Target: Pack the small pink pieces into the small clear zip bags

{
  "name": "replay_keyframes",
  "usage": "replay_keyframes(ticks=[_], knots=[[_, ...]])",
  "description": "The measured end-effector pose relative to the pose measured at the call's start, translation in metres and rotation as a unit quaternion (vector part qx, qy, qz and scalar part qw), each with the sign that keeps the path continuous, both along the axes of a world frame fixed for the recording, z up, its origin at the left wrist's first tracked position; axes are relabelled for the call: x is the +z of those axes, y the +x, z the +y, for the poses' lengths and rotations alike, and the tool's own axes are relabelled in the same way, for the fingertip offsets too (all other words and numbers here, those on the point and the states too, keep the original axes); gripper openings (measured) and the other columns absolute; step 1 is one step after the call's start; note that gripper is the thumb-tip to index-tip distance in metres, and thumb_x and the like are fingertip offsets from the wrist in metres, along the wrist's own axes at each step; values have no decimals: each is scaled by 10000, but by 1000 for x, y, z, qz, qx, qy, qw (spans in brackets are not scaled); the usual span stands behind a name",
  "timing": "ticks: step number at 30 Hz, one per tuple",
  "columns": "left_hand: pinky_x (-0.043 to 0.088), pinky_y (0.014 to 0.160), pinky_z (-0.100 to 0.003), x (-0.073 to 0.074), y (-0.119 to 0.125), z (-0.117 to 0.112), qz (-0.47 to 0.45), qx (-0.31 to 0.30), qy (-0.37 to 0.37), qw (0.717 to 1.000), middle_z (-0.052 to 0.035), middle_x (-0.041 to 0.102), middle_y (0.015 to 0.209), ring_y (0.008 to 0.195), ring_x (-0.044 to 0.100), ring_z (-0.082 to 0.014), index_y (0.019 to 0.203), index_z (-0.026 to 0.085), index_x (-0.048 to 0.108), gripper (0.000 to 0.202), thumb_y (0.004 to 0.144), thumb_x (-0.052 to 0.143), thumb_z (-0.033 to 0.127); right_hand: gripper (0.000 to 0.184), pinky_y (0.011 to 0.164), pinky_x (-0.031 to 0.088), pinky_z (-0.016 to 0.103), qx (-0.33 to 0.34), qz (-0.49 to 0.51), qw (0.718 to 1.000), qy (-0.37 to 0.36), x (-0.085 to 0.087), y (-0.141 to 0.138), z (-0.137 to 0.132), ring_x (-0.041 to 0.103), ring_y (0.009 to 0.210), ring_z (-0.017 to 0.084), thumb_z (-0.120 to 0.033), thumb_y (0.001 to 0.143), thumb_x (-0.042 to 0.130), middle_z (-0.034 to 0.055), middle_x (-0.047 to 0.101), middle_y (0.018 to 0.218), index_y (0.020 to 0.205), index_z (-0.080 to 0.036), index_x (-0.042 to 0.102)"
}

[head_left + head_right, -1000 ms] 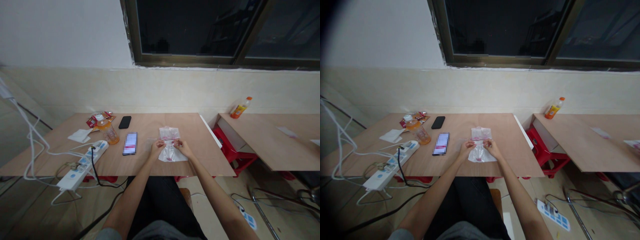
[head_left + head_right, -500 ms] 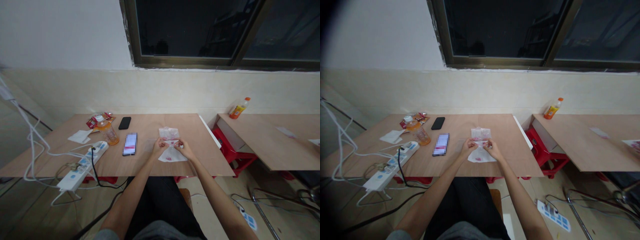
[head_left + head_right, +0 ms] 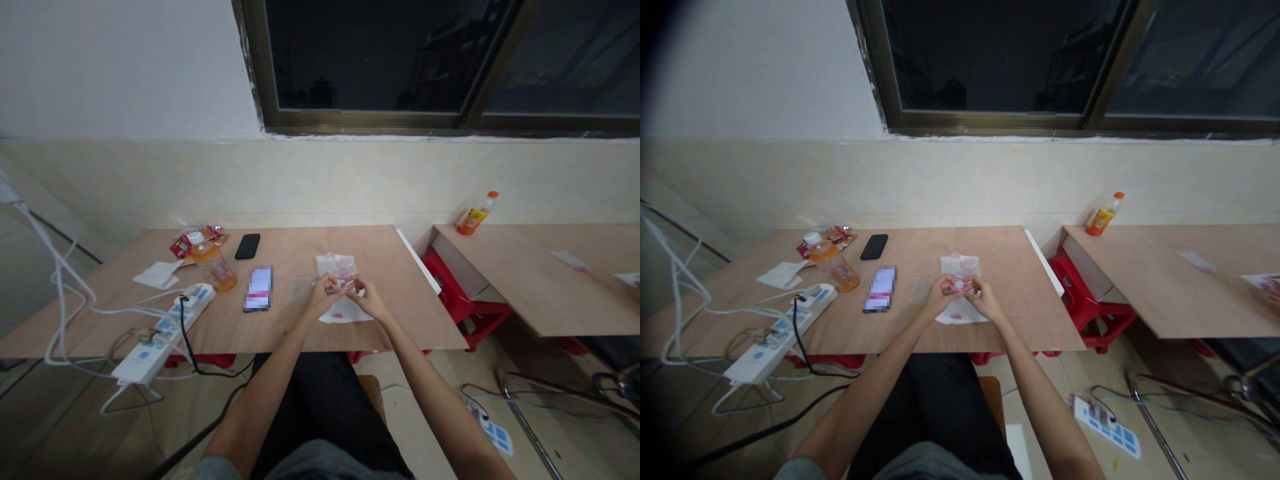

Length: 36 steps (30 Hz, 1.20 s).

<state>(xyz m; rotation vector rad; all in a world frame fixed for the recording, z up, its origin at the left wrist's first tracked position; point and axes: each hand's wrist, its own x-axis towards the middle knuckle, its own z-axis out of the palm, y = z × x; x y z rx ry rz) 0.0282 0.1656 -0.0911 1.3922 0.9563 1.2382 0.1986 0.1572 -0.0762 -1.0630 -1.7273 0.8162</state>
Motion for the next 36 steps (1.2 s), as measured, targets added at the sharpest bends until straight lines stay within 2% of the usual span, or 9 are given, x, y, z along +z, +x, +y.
replay_keyframes(ticks=[7, 13, 19, 21, 24, 27, 30, 33, 36], knots=[[551, 712, -288, 4, -5, -5, -9, 4, 5, 1000, -92, 707, 1052, 818, 700, -183, 1052, 176, 620, 423, 689, 764, 339, 277, 705, 442, 309, -11, 1, 1000, -3, 0, 2, 1, 571, 693, 168, -322, 758, 654, 10, 646, 747, 1008, -210, 617], [569, 723, -315, 4, -8, -7, 6, -11, 0, 1000, -103, 728, 1022, 819, 710, -211, 1142, 171, 632, 473, 709, 752, 318, 290, 658, 434, 294, -13, 7, 1000, 0, -2, 3, 4, 539, 648, 157, -322, 745, 672, 0, 614, 712, 1005, -204, 619], [554, 784, -305, 1, -12, -10, 25, -34, 34, 999, -88, 726, 1071, 891, 699, -194, 1368, 224, 485, 551, 842, 615, 326, 292, 653, 441, 300, -33, 38, 999, -12, -8, 6, 9, 535, 655, 167, -333, 739, 678, 5, 602, 692, 987, -193, 616], [551, 771, -296, 1, -13, -10, 24, -42, 28, 998, -78, 723, 1086, 889, 695, -191, 1392, 230, 460, 576, 846, 611, 334, 360, 662, 450, 302, -35, 47, 998, -24, -12, 8, 10, 547, 675, 169, -355, 743, 683, 9, 614, 724, 1056, -194, 605], [547, 725, -284, 4, -12, -9, -2, -38, 0, 999, -43, 746, 961, 825, 689, -184, 1403, 218, 446, 640, 813, 651, 356, 520, 708, 468, 314, -30, 51, 997, -52, -21, 8, 8, 583, 763, 177, -393, 730, 709, 28, 651, 870, 1196, -218, 556], [540, 716, -288, 8, -8, -4, -47, -18, -25, 998, -16, 742, 852, 770, 682, -171, 1426, 213, 403, 724, 778, 686, 370, 466, 738, 479, 330, 21, 36, 995, -93, -33, 6, 7, 606, 806, 187, -435, 725, 715, 41, 670, 912, 1122, -218, 602], [525, 807, -317, 5, -5, 4, -97, 38, -31, 994, -62, 734, 974, 871, 683, -181, 1403, 221, 411, 736, 747, 719, 343, 338, 722, 483, 331, 62, 39, 990, -124, -45, 5, 12, 612, 753, 188, -504, 768, 646, 53, 679, 814, 874, -182, 649], [503, 834, -310, -6, -7, 11, -92, 132, -28, 987, -105, 698, 1071, 928, 666, -185, 1272, 201, 511, 611, 717, 737, 319, 398, 685, 488, 323, 2, 81, 988, -128, -52, 6, 30, 615, 713, 193, -561, 753, 619, 63, 684, 769, 815, -168, 642], [492, 755, -284, -21, -13, 12, -51, 192, -32, 980, -90, 689, 936, 832, 651, -174, 1042, 165, 601, 390, 723, 705, 365, 409, 652, 488, 309, -70, 113, 984, -119, -53, 9, 60, 626, 704, 204, -558, 717, 624, 71, 690, 750, 817, -162, 650]])
